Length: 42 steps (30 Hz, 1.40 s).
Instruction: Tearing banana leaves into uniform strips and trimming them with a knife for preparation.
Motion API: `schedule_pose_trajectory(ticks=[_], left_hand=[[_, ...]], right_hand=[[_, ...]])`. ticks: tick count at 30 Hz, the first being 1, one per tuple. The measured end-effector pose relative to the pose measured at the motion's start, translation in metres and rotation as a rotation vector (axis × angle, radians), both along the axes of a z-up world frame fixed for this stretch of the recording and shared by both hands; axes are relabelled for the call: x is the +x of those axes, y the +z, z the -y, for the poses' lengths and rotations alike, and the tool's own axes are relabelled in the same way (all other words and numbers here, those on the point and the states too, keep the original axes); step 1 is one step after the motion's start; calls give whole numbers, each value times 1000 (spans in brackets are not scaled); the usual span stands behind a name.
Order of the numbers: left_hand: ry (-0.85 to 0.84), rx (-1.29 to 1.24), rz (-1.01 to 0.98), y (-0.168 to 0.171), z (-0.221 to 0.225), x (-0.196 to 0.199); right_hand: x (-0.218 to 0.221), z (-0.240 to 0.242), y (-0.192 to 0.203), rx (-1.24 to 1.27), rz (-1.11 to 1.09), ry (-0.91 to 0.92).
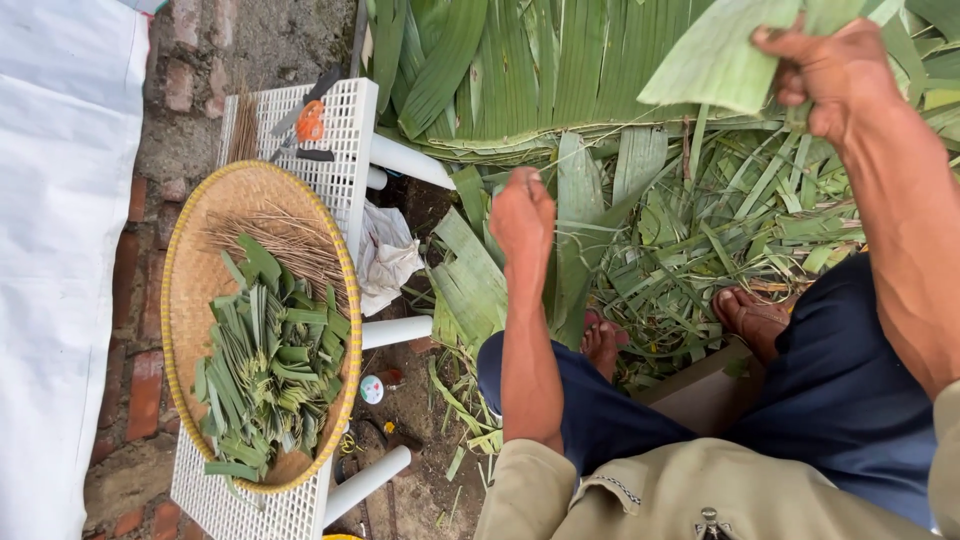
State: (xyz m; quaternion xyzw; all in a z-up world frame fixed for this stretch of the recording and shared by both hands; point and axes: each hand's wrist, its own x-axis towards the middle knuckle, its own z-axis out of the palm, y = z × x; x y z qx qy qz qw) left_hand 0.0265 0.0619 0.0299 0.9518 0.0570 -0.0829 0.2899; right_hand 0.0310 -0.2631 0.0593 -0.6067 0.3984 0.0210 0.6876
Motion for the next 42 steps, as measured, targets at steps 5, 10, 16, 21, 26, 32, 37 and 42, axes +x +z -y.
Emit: schedule_pose_trajectory(ticks=[5,10,16,21,26,32,37,42], left_hand=[[118,-2,81,15,-13,1],[117,68,149,-10,-22,6],[679,-362,-74,86,-10,-9],[162,-30,82,4,-23,3],[-20,-1047,-376,18,17,-4],[235,-1412,-469,-3,21,3],[311,-1508,-190,-25,3,5],[303,-1442,-76,-31,-4,5]], right_hand=[[-1,-6,1,6,74,68],[3,6,-12,54,136,-52],[-1,35,-20,20,176,-74],[-10,5,10,-39,8,128],[-29,-51,45,-169,16,430],[-38,-65,10,-232,160,720],[-45,-77,12,-260,240,849],[-43,-82,8,-296,325,852]])
